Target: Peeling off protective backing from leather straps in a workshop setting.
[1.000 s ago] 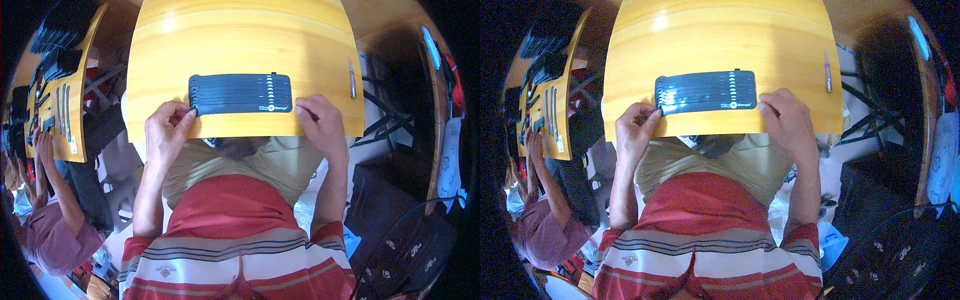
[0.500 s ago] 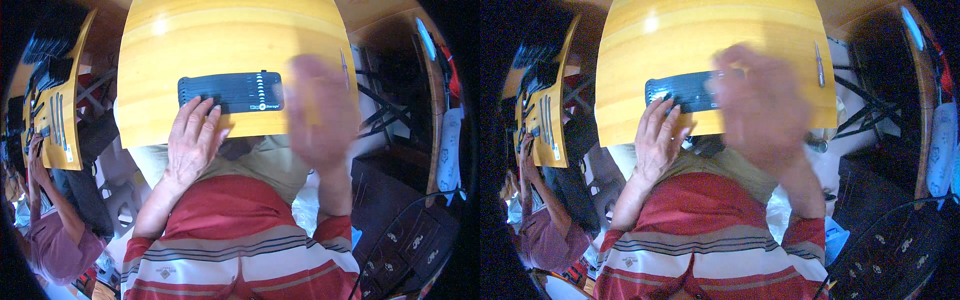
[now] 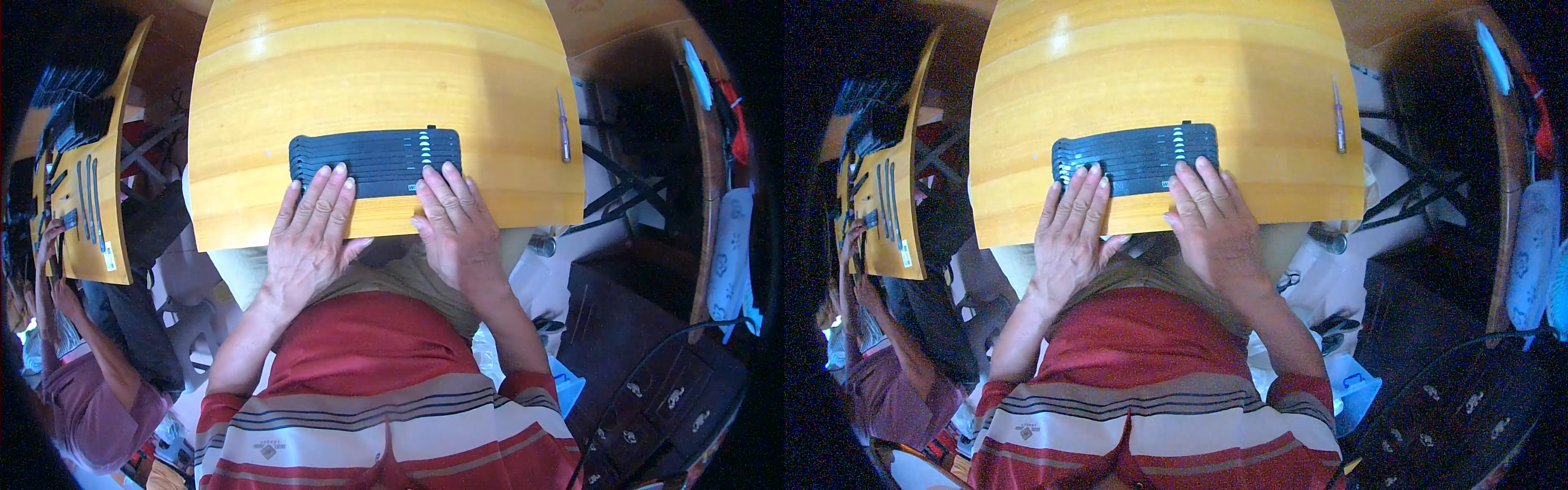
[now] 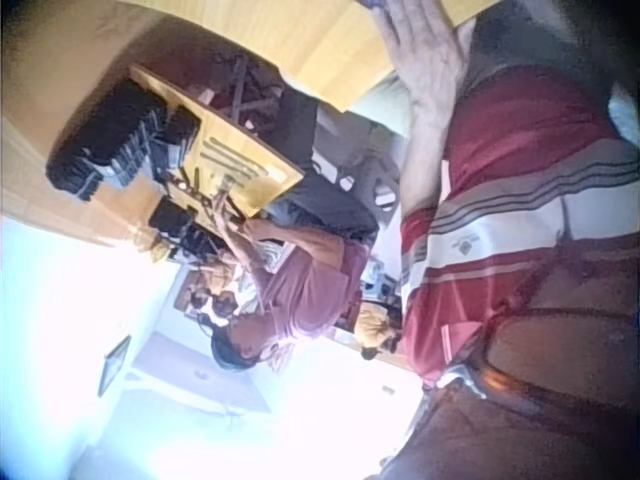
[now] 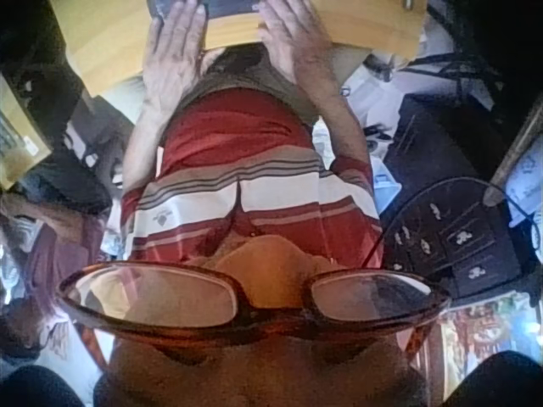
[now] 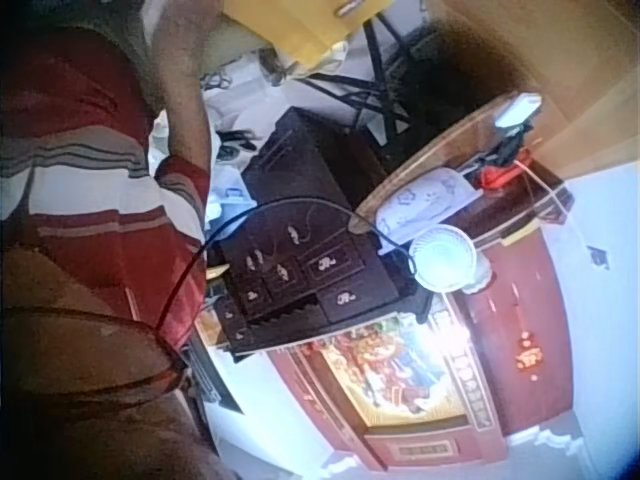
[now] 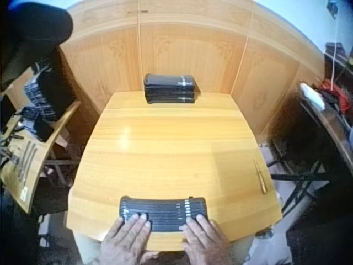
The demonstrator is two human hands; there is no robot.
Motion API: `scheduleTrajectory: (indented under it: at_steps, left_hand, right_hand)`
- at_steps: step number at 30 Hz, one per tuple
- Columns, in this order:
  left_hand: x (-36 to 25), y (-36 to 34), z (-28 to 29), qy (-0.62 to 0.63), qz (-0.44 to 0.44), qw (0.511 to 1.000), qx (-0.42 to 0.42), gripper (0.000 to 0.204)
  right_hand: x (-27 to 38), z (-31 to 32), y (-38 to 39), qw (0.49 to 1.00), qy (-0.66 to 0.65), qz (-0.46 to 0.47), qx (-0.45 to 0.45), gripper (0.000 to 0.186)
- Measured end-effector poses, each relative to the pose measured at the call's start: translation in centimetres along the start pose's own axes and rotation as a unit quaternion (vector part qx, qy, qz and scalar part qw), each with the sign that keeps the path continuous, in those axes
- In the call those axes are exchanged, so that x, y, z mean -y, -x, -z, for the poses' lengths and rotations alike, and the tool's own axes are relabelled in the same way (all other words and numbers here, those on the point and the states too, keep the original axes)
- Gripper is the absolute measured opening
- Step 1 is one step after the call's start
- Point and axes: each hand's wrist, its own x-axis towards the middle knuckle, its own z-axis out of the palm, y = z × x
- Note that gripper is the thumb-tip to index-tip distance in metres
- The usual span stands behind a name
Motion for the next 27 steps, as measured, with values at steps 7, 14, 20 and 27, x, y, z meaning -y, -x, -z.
scheduleTrajectory:
  at_steps: [7,14,20,27]
  left_hand:
    - [2.5,1.1,1.5,-0.03,-0.02,0.999,0.006,0.073]
    - [3.5,3.0,1.3,-0.014,0.039,0.999,-0.035,0.071]
    - [2.7,2.1,2.3,0.145,0.119,0.976,-0.115,0.049]
    - [1.6,-1.0,3.1,0.257,0.263,0.92,-0.133,0.033]
  right_hand:
    - [-1.4,0.6,1.0,1.0,-0.002,-0.027,-0.014,0.043]
    - [-1.7,0.5,1.1,0.998,0.024,0.007,-0.055,0.042]
    - [-1.6,0.8,0.2,0.994,-0.014,0.027,-0.102,0.037]
    - [-1.4,0.7,-0.7,0.991,-0.033,0.01,-0.13,0.033]
